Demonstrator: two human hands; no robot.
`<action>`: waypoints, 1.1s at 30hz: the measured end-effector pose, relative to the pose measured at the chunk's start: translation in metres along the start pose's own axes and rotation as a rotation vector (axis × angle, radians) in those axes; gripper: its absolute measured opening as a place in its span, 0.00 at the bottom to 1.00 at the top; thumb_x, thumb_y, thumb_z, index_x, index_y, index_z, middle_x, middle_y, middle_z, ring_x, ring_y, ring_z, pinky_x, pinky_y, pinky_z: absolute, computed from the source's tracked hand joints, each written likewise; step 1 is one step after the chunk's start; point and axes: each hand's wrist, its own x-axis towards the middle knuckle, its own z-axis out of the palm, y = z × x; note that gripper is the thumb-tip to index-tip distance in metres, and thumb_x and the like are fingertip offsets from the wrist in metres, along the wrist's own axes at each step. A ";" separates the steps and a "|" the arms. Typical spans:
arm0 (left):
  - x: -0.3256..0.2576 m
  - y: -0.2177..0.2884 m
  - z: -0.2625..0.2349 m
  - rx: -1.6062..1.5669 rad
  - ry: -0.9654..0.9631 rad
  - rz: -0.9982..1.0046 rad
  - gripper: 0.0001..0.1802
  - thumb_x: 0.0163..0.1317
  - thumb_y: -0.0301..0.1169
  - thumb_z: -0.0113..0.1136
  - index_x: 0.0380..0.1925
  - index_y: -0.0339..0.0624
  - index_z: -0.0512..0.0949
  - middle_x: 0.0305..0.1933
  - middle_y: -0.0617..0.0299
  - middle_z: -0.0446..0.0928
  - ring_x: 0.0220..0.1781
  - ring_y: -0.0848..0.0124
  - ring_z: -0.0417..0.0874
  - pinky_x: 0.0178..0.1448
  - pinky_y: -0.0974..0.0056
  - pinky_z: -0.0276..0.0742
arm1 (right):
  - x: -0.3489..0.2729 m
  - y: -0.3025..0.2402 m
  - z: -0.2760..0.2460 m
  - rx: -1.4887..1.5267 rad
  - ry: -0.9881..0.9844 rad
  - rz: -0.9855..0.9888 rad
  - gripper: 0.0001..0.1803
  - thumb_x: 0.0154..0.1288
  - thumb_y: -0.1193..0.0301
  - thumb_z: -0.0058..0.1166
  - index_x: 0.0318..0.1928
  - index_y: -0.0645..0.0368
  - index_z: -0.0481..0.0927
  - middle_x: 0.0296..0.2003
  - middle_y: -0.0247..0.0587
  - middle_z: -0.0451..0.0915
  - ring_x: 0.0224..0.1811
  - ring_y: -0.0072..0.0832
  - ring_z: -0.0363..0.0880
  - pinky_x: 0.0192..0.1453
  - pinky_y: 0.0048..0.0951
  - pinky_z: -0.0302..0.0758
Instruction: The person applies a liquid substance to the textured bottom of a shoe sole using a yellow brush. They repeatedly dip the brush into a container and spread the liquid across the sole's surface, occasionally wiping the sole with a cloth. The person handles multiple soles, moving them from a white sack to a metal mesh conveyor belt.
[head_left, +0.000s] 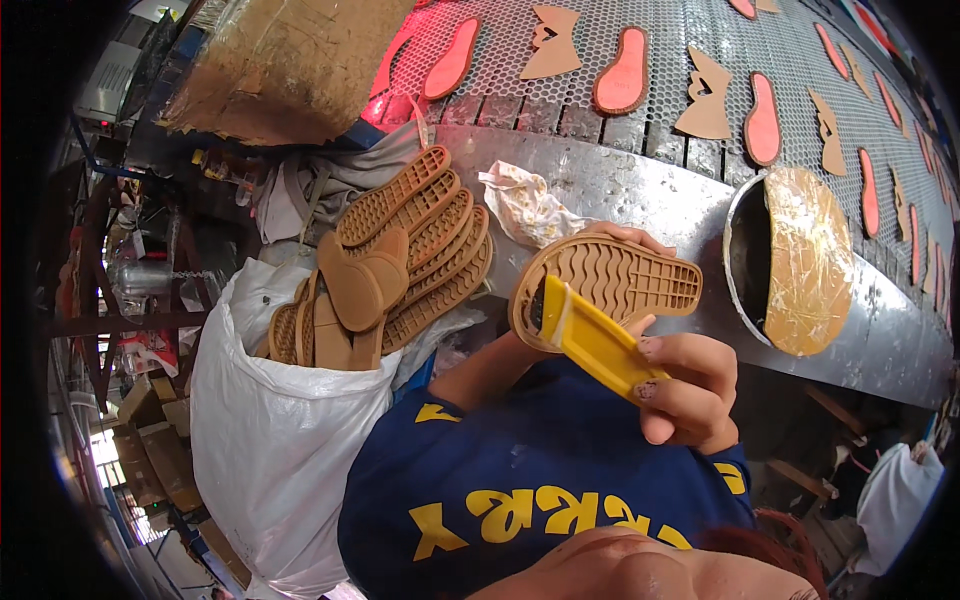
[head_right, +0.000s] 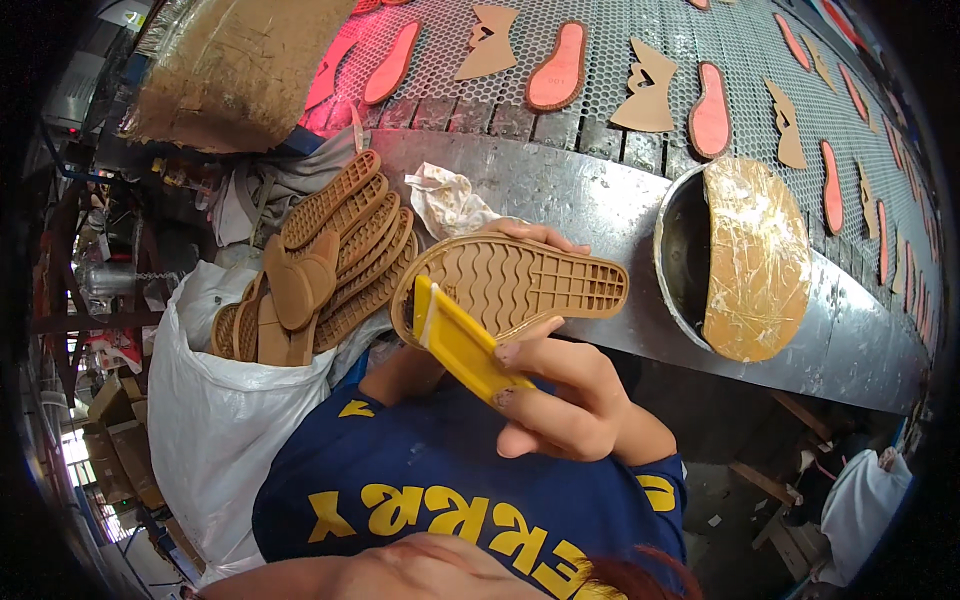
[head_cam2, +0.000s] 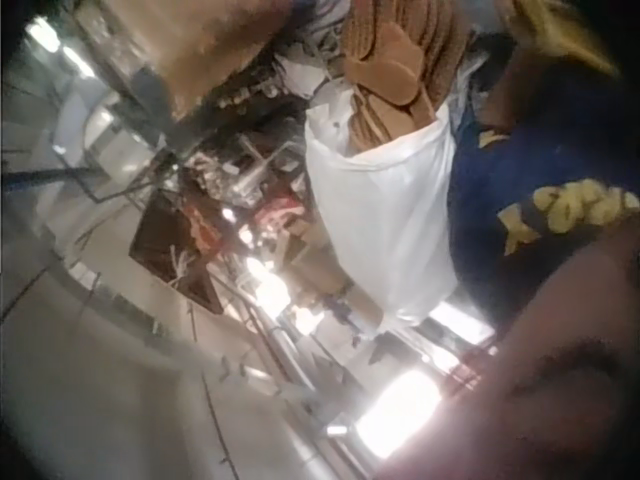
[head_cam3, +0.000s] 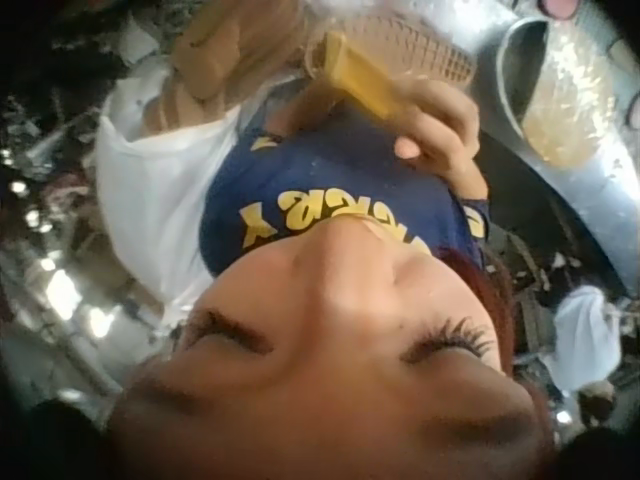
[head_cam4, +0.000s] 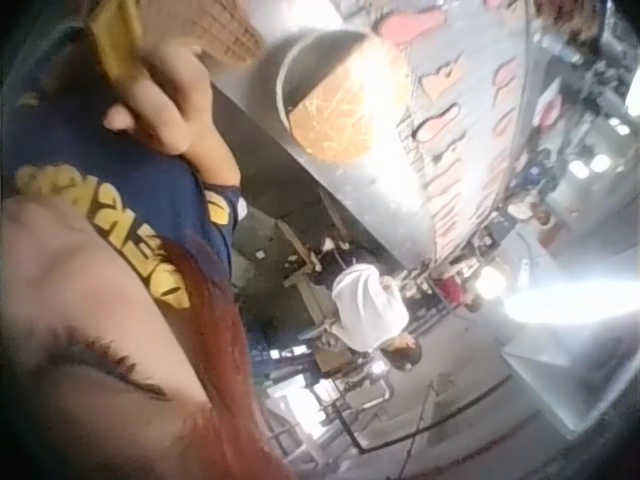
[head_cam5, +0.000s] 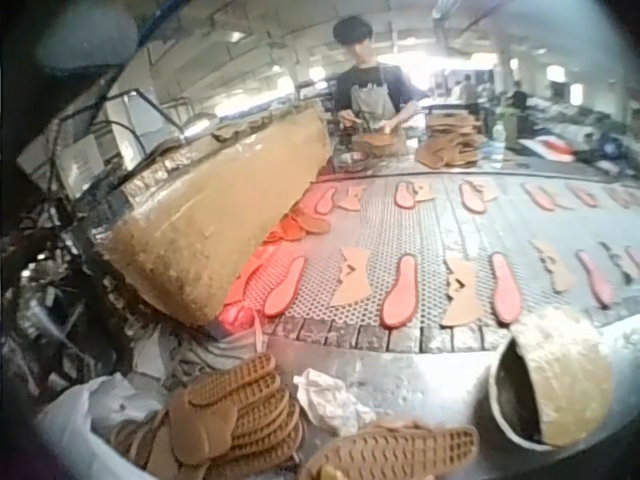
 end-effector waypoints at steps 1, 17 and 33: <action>0.000 0.000 -0.001 -0.010 -0.020 -0.009 0.31 0.56 0.23 0.60 0.58 0.45 0.59 0.58 0.51 0.64 0.65 0.59 0.64 0.68 0.53 0.63 | 0.000 -0.001 -0.001 -0.011 0.001 0.006 0.20 0.67 0.52 0.46 0.38 0.59 0.72 0.42 0.54 0.73 0.38 0.30 0.75 0.42 0.24 0.75; -0.002 -0.001 0.001 0.030 -0.003 0.017 0.26 0.59 0.35 0.58 0.57 0.47 0.63 0.61 0.52 0.62 0.64 0.60 0.65 0.68 0.53 0.60 | -0.002 0.008 -0.001 0.054 -0.101 -0.068 0.16 0.65 0.60 0.54 0.36 0.61 0.72 0.41 0.55 0.75 0.33 0.37 0.79 0.33 0.32 0.79; -0.025 0.086 -0.051 0.129 0.260 0.217 0.39 0.64 0.55 0.47 0.65 0.40 0.54 0.58 0.44 0.66 0.47 0.57 0.76 0.35 0.58 0.80 | -0.076 0.069 0.004 -0.572 0.284 0.402 0.13 0.61 0.71 0.58 0.46 0.62 0.81 0.47 0.50 0.70 0.47 0.36 0.76 0.51 0.32 0.75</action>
